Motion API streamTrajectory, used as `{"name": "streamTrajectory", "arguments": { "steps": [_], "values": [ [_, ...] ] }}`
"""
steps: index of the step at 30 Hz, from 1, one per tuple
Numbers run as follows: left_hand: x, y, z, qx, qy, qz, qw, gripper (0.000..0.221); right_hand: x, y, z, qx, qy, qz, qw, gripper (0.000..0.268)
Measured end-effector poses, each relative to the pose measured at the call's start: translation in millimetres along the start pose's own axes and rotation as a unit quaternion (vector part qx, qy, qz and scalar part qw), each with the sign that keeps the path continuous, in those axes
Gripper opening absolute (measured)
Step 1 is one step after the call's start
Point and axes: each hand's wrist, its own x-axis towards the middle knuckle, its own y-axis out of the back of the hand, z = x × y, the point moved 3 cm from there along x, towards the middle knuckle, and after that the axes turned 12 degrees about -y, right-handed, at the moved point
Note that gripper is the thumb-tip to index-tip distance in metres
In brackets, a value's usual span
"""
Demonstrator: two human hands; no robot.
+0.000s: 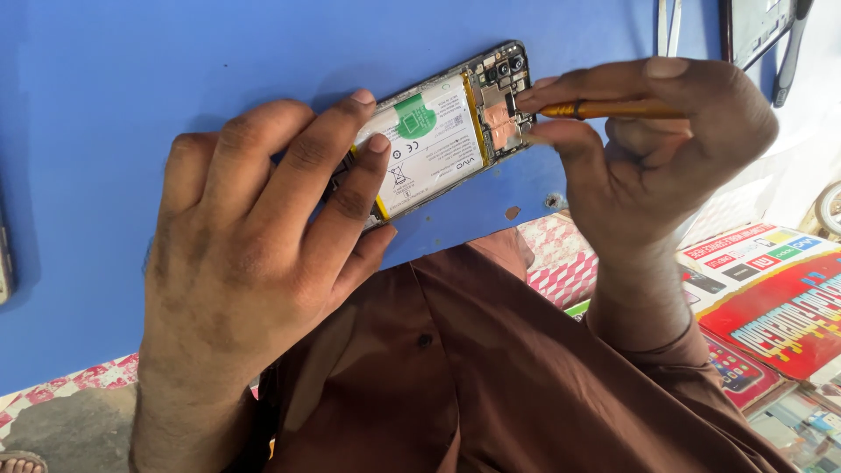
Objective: The person uses a screwdriver to remove screws from the internal frame of a disassembled smartphone. They then place the phone's metal frame and back cover onto the work surface.
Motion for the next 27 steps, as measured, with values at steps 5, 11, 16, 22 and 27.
{"name": "streamTrajectory", "arguments": {
  "steps": [5,11,16,22,27],
  "values": [
    [0,1,0,0.002,0.002,-0.006,1.0,0.051,9,1,8,0.073,0.022,-0.043,0.996,0.037],
    [0,2,1,0.003,0.009,-0.006,1.0,0.052,-7,1,8,-0.074,-0.018,0.041,0.996,0.051],
    [2,1,1,-0.002,0.008,-0.003,1.0,0.052,-10,5,8,-0.044,-0.019,0.016,0.999,0.05],
    [2,1,2,0.0,0.01,0.001,1.0,0.051,9,9,18,0.117,0.021,-0.078,0.99,0.025],
    [2,2,2,-0.003,0.016,-0.001,1.0,0.05,-3,1,14,0.077,-0.019,-0.021,0.997,0.024]
  ]
}}
